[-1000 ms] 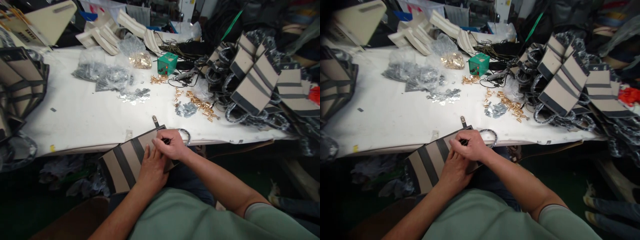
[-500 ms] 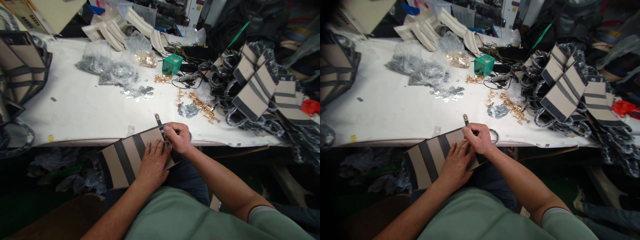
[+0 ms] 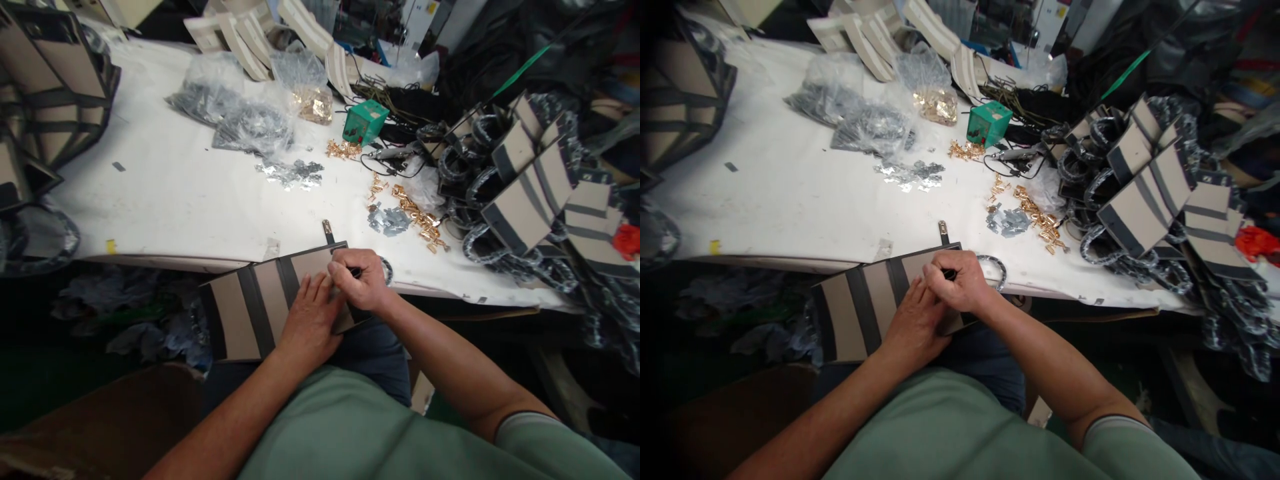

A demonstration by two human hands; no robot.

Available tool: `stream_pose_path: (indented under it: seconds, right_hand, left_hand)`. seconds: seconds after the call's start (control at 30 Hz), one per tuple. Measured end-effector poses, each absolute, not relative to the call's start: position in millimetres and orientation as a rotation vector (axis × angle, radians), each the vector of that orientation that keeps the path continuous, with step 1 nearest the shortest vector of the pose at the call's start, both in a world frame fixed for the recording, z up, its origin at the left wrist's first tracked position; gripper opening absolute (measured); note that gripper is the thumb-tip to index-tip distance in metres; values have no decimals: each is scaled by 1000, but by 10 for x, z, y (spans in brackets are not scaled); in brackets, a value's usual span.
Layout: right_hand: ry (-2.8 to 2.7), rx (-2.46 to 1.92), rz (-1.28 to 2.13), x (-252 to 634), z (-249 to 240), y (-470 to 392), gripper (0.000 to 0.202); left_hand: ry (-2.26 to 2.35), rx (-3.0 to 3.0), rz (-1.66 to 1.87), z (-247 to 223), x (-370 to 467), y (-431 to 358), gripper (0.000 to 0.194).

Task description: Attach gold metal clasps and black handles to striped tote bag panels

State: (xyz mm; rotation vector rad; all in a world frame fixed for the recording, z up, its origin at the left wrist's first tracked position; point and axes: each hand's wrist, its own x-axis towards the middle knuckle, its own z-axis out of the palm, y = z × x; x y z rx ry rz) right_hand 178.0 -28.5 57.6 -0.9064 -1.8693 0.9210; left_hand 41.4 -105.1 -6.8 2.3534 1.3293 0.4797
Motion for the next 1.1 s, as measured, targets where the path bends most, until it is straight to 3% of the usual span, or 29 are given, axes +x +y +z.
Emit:
stream_pose_path:
  seconds: [0.27,1.1]
  right_hand:
    - [-1492,-903,1038,1890,632,-326,49]
    - [-1044,-891,1118,2034,317,-426,41]
  left_hand:
    - [1318,2368,462,-71,389,-1059,83]
    - [1323,2468,454,-126,402,-1030,75]
